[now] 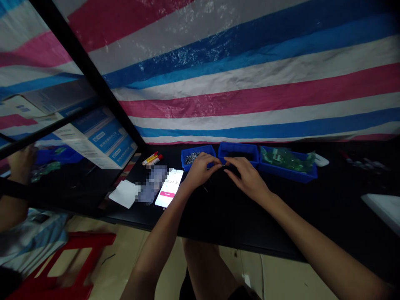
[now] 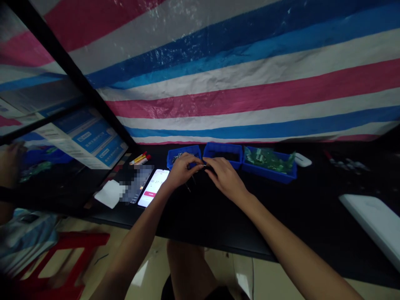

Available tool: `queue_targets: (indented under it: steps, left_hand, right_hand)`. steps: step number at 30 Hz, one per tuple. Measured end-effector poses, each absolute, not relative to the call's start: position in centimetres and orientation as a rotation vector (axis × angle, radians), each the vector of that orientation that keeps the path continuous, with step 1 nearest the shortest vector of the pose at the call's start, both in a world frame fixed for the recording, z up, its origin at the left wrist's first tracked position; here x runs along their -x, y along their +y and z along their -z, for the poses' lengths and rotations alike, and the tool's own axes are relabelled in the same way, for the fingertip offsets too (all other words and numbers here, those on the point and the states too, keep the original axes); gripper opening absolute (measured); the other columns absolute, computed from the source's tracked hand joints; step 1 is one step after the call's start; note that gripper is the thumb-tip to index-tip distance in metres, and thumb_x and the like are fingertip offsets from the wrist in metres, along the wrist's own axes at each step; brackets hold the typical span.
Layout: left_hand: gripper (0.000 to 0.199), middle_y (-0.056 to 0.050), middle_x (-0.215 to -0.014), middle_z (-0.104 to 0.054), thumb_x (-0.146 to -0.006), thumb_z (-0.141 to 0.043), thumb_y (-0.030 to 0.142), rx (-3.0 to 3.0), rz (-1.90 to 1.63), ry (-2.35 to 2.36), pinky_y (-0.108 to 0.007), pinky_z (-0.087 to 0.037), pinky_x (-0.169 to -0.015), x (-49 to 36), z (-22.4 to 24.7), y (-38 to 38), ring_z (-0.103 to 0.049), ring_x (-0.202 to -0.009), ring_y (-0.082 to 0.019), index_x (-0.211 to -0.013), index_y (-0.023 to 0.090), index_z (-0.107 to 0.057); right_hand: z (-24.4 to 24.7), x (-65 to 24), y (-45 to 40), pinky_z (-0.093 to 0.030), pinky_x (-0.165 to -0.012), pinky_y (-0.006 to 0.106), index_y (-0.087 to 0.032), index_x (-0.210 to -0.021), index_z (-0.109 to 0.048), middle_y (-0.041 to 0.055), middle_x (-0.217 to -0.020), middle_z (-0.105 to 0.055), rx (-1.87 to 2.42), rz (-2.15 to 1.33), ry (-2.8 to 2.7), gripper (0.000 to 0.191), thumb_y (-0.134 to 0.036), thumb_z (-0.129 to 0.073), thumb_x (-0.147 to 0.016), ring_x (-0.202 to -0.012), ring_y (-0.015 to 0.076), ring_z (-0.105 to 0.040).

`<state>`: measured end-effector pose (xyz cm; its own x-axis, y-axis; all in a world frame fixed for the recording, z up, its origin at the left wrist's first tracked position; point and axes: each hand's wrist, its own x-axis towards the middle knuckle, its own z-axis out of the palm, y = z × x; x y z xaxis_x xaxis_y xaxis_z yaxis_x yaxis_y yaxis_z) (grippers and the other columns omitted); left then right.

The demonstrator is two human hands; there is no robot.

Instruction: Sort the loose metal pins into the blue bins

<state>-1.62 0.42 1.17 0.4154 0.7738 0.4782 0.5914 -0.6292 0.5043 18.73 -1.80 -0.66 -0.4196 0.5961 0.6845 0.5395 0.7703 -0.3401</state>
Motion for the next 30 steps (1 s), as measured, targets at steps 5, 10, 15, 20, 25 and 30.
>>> queue_targets:
  steps: [5, 10, 15, 20, 25, 30]
  left_hand:
    - [0.017, -0.009, -0.110, -0.064, -0.091, -0.059, 0.031, -2.222, -1.407, 1.898, -0.040, -0.043, -0.096, 3.1, -1.2, 1.0, -0.054, -0.106, -0.026, -0.101, 0.021, -0.068]
    - [0.026, -0.011, -0.121, -0.057, -0.092, -0.057, 0.032, -2.131, -1.522, 2.101, -0.042, -0.040, -0.101, 3.6, -1.4, 1.1, -0.050, -0.112, -0.027, -0.114, 0.020, -0.063]
    - [0.023, -0.011, -0.118, -0.058, -0.093, -0.055, 0.032, -2.193, -1.441, 1.976, -0.041, -0.041, -0.100, 2.6, -1.1, 0.7, -0.050, -0.112, -0.027, -0.111, 0.021, -0.064]
    - [0.020, -0.010, -0.115, -0.062, -0.094, -0.054, 0.029, -2.188, -1.424, 1.894, -0.040, -0.042, -0.098, 2.6, -0.8, 0.9, -0.052, -0.109, -0.025, -0.109, 0.020, -0.064]
    - [0.019, -0.008, -0.111, -0.065, -0.094, -0.055, 0.027, -2.149, -1.477, 1.865, -0.039, -0.042, -0.097, 3.0, -0.8, 1.2, -0.054, -0.107, -0.024, -0.108, 0.019, -0.064]
    - [0.018, -0.007, -0.111, -0.066, -0.094, -0.055, 0.027, -2.148, -1.489, 1.840, -0.038, -0.042, -0.097, 2.8, -0.9, 1.1, -0.054, -0.107, -0.024, -0.107, 0.020, -0.064]
  right_hand:
    - [0.7, -18.9, -1.6, -0.046, -0.097, 0.050, -0.022, -0.138, -0.045, 0.0133, -0.120, -0.060, 0.949, -0.030, -2.115, 0.045, -0.029, -0.053, -0.095, -0.113, 0.0294, -0.055]
    - [2.0, -18.7, -1.2, -0.046, -0.098, 0.047, -0.023, -0.129, -0.057, 0.0109, -0.124, -0.061, 0.928, -0.110, -2.389, 0.034, -0.031, -0.047, -0.098, -0.114, 0.0276, -0.053]
    - [3.5, -17.7, -1.8, -0.042, -0.100, 0.054, -0.037, -0.140, -0.050, 0.0017, -0.149, -0.048, 0.869, -0.192, -2.638, 0.042, -0.036, -0.048, -0.098, -0.130, 0.0317, -0.042]
    - [3.8, -17.4, -1.9, -0.040, -0.100, 0.052, -0.031, -0.133, -0.058, 0.0050, -0.138, -0.059, 0.855, -0.246, -2.631, 0.036, -0.032, -0.047, -0.099, -0.129, 0.0288, -0.046]
    - [3.6, -17.8, -1.0, -0.047, -0.090, 0.040, -0.021, -0.110, -0.067, 0.0082, -0.108, -0.070, 0.807, -0.319, -2.566, 0.022, -0.023, -0.050, -0.097, -0.102, 0.0223, -0.060]
    - [3.5, -17.7, -1.0, -0.050, -0.079, 0.037, -0.019, -0.095, -0.065, 0.0077, -0.090, -0.067, 0.798, -0.339, -2.523, 0.018, -0.013, -0.048, -0.094, -0.087, 0.0216, -0.059]
